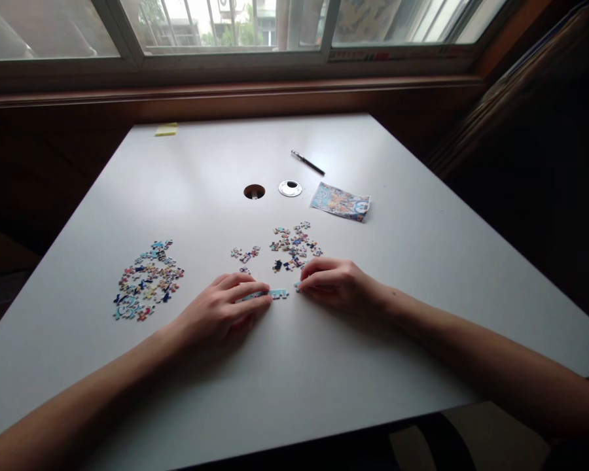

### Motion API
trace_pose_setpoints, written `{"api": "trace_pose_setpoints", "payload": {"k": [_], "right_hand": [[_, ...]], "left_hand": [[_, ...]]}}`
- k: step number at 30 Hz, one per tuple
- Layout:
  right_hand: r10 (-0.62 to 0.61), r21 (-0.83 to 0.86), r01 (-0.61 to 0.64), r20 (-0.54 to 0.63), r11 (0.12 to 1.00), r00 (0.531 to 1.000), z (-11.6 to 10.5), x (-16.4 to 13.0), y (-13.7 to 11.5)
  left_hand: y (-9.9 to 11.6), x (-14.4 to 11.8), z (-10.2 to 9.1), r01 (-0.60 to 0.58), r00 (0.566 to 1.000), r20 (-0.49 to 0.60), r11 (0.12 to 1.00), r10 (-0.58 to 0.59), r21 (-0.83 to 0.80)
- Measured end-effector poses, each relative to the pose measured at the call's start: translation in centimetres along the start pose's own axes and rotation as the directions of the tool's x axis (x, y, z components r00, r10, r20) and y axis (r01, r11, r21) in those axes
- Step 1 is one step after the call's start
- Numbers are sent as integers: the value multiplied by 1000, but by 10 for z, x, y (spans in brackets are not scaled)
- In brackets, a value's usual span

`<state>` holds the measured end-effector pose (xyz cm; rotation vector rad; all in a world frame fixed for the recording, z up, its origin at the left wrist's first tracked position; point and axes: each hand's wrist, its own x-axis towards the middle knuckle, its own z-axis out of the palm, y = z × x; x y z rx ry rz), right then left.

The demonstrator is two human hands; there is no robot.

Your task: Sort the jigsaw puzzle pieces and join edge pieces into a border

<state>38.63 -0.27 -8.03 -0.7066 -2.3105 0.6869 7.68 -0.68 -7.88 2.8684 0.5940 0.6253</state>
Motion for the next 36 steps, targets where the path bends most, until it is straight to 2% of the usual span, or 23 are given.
{"api": "trace_pose_setpoints", "payload": {"k": [4, 9, 14, 19, 36], "right_hand": [[-30, -16, 30, -4, 999, 1000, 2, 0, -1], [-102, -14, 101, -120, 995, 988, 12, 0, -9], [-52, -43, 50, -57, 998, 997, 19, 0, -13], [-16, -40, 14, -42, 999, 999, 17, 1, -12], [-49, -67, 47, -27, 997, 998, 19, 0, -11]], "left_hand": [[-2, -2, 2, 2, 1000, 14, 1000, -2, -6], [-1, -2, 2, -7, 1000, 1, 1000, 7, -1], [-1, 0, 1, -10, 1000, -2, 1000, 10, 6], [-2, -2, 2, -11, 1000, 5, 1000, 11, 4], [-1, -1, 1, -16, 1000, -4, 1000, 16, 11]]}}
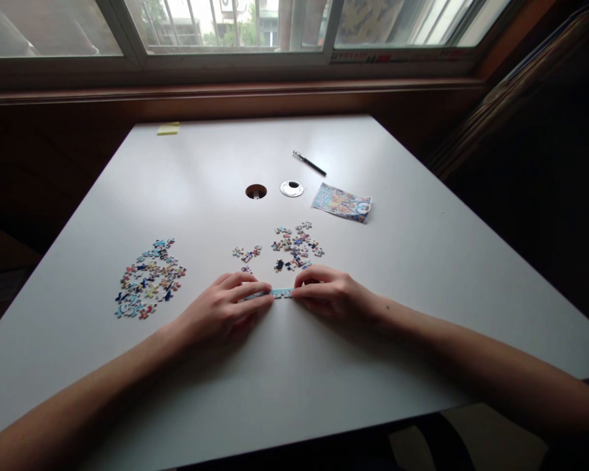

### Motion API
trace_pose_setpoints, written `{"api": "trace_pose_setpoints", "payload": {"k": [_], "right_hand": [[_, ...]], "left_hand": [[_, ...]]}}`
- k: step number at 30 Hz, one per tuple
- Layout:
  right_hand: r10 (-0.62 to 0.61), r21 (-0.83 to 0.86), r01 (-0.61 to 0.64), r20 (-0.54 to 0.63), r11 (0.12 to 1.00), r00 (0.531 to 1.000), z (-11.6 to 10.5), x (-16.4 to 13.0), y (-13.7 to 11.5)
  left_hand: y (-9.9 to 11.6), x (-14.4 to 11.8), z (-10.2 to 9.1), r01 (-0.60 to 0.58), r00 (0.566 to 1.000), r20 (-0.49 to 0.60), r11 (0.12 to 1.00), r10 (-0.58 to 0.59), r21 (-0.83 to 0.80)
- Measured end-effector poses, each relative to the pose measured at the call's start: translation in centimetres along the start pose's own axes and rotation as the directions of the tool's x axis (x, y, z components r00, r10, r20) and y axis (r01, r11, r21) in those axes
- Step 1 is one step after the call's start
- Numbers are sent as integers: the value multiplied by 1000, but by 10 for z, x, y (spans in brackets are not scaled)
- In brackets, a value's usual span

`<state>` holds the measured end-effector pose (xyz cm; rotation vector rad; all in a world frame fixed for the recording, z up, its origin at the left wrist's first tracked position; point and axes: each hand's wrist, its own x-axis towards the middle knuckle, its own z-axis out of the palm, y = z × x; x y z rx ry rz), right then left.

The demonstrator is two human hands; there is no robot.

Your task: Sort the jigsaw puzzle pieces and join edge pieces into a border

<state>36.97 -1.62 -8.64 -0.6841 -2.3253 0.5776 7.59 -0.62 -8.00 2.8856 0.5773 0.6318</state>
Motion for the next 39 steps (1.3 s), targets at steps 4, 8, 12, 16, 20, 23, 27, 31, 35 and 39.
{"api": "trace_pose_setpoints", "payload": {"k": [4, 8, 12, 16, 20, 23, 27, 31, 35, 39], "right_hand": [[-12, -15, 12, 7, 1000, 1000, 0, 0, -1], [-19, -28, 20, 19, 999, 1000, 0, 1, -1], [-12, -51, 15, 52, 999, 999, -1, 0, 0], [-9, -75, 15, 79, 997, 997, -2, 0, 0], [-6, -96, 15, 96, 995, 995, -5, 1, -2], [-6, -104, 16, 100, 994, 995, -6, 3, -4], [-9, -113, 21, 102, 993, 995, -6, 3, -3], [-8, -140, 24, 113, 990, 994, -4, 2, -2], [-22, -185, 47, 133, 982, 991, -4, 4, -4], [-64, -210, 93, 140, 973, 988, -5, 7, -6]], "left_hand": [[0, 0, 1, 0, 1000, -3, 1000, 0, -4], [0, -1, 2, 2, 1000, 3, 1000, -2, -9], [0, -1, 2, 0, 1000, 12, 1000, 0, -3], [0, 0, 1, 4, 1000, 12, 1000, -4, 3], [1, 0, 0, 3, 1000, 5, 1000, -3, 3], [1, 1, 0, 3, 1000, 0, 1000, -3, 1], [1, 0, 0, 3, 1000, 8, 1000, -3, -2], [1, 0, 0, -2, 1000, 7, 1000, 2, 5], [2, 0, -1, 1, 1000, 18, 1000, -1, 20], [2, -1, -1, 3, 1000, 29, 1000, -4, 11]]}}
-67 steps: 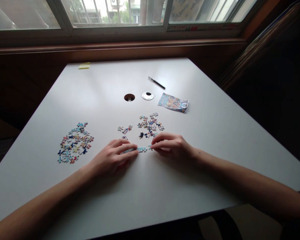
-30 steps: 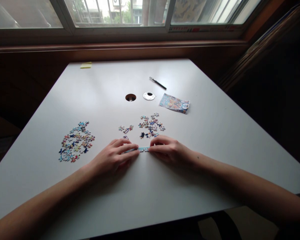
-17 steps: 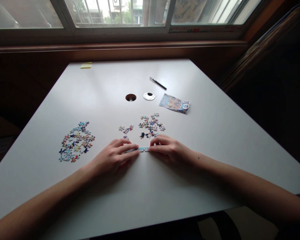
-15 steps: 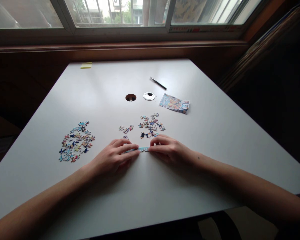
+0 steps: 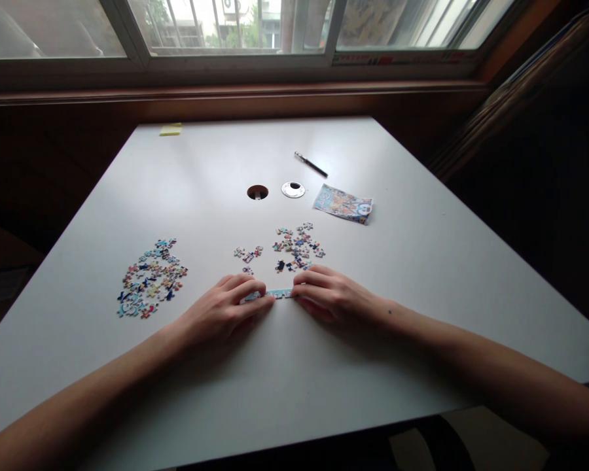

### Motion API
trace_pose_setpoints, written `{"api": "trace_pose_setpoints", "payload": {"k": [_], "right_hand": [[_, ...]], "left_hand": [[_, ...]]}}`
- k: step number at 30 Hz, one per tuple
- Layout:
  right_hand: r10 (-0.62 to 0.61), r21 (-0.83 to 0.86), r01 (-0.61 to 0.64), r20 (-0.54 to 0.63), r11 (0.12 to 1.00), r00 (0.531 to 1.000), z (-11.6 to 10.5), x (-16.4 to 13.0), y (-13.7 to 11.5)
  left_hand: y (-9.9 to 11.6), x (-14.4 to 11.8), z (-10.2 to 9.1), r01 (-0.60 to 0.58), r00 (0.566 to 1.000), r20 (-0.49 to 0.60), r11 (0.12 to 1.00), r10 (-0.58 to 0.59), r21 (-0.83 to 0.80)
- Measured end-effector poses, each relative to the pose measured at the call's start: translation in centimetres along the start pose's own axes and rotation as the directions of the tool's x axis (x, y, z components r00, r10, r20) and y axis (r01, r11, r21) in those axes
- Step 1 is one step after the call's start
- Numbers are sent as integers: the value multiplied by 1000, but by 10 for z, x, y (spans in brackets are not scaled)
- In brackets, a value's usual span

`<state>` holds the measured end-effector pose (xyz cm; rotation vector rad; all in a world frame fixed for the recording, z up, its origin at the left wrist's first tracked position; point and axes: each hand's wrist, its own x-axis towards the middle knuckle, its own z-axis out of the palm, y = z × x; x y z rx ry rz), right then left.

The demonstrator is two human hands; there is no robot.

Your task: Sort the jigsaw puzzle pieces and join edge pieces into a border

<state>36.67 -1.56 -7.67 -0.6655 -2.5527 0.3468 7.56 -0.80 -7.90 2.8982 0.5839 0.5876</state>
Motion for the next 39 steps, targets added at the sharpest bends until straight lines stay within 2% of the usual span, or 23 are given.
{"api": "trace_pose_setpoints", "payload": {"k": [9, 13, 20, 23, 25, 27, 29, 31, 34, 39], "right_hand": [[12, -60, -15, -50, 998, 999, -1, -2, 3], [36, -68, -42, -78, 997, 996, -2, -3, 8], [52, -48, -55, -68, 997, 996, -3, -4, 8], [87, -37, -92, -124, 995, 988, -4, -5, 14], [163, -62, -180, -214, 982, 963, -7, -6, 22], [247, -105, -282, -263, 954, 933, -9, -7, 31], [303, -135, -343, -248, 930, 920, -10, -7, 39], [330, -146, -366, -219, 919, 918, -10, -6, 43], [346, -164, -380, -201, 910, 916, -7, -4, 44], [344, -190, -386, -220, 903, 913, -4, 3, 43]], "left_hand": [[-1, -2, 1, 54, 998, -29, 970, -63, -237], [-1, -2, 2, 49, 997, -47, 970, -62, -240], [-2, -2, 3, 48, 999, -16, 977, -52, -208], [-2, -1, 4, 89, 985, -136, 984, -110, -154], [-4, -1, 3, 199, 936, -277, 976, -216, -87], [-9, -1, 2, 355, 877, -340, 935, -340, -17], [-15, 0, 2, 470, 846, -302, 882, -440, 34], [-20, 1, 3, 515, 844, -210, 856, -494, 56], [-24, 3, 7, 516, 854, -116, 853, -507, 74], [-29, 13, 12, 533, 846, -50, 840, -531, 101]]}}
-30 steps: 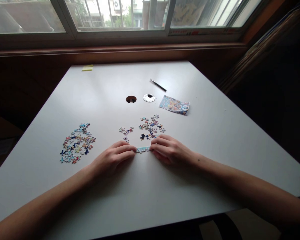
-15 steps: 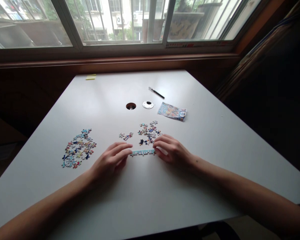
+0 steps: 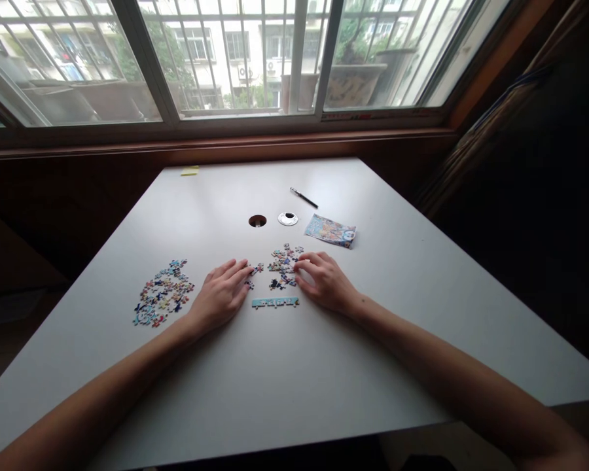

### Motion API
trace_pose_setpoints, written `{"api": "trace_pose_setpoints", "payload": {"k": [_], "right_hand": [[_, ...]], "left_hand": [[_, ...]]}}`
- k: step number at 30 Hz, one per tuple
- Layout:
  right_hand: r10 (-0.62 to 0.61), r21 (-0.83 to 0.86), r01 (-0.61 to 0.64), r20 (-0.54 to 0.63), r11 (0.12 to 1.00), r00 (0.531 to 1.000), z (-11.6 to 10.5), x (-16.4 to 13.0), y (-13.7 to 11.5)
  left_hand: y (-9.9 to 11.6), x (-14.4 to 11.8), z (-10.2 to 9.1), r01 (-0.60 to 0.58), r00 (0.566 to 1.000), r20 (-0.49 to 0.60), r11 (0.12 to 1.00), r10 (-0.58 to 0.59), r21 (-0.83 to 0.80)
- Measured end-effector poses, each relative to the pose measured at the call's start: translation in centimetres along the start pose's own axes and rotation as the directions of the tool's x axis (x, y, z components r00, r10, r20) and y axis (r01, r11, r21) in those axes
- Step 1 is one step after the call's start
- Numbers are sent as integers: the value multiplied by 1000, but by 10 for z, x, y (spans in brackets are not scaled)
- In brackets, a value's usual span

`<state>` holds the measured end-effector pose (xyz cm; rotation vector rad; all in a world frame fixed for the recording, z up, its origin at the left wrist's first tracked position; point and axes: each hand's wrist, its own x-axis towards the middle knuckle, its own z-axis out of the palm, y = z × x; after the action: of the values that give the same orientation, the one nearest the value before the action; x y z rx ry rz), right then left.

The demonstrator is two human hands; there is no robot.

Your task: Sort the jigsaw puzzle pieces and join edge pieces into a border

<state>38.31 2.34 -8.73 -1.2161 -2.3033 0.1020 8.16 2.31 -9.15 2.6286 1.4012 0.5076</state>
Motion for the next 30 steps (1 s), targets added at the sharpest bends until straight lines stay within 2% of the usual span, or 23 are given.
{"api": "trace_pose_setpoints", "payload": {"k": [3, 5, 8, 10, 14, 19, 24, 27, 30], "right_hand": [[-3, 7, 3, 2, 1000, 1000, 0, 2, 0], [-4, 20, 4, -4, 1000, 1000, 0, 1, 0], [-1, 42, 2, -27, 999, 1000, -1, -1, 3], [4, 62, -1, -40, 998, 999, -1, -3, 5], [19, 110, -13, -56, 994, 998, -2, -4, 9], [31, 144, -22, -62, 989, 998, -2, -4, 10], [38, 167, -26, -64, 986, 997, -1, -5, 12], [41, 178, -28, -66, 984, 997, 0, -6, 14], [41, 170, -29, -67, 985, 997, 2, -6, 14]], "left_hand": [[2, 16, 3, 6, 997, 74, 1000, -4, -21], [5, 30, 4, 14, 997, 81, 998, -10, -56], [14, 53, 4, 9, 1000, -17, 996, -11, -91], [22, 67, 3, -63, 997, -53, 994, 58, -89], [31, 88, -1, -170, 984, 45, 981, 175, -92], [30, 102, 0, -149, 982, 101, 981, 162, -124], [19, 105, -13, -131, 980, 124, 977, 153, -166], [4, 89, -25, -110, 987, 96, 976, 129, -188], [-11, 67, -26, -71, 996, 36, 970, 82, -234]]}}
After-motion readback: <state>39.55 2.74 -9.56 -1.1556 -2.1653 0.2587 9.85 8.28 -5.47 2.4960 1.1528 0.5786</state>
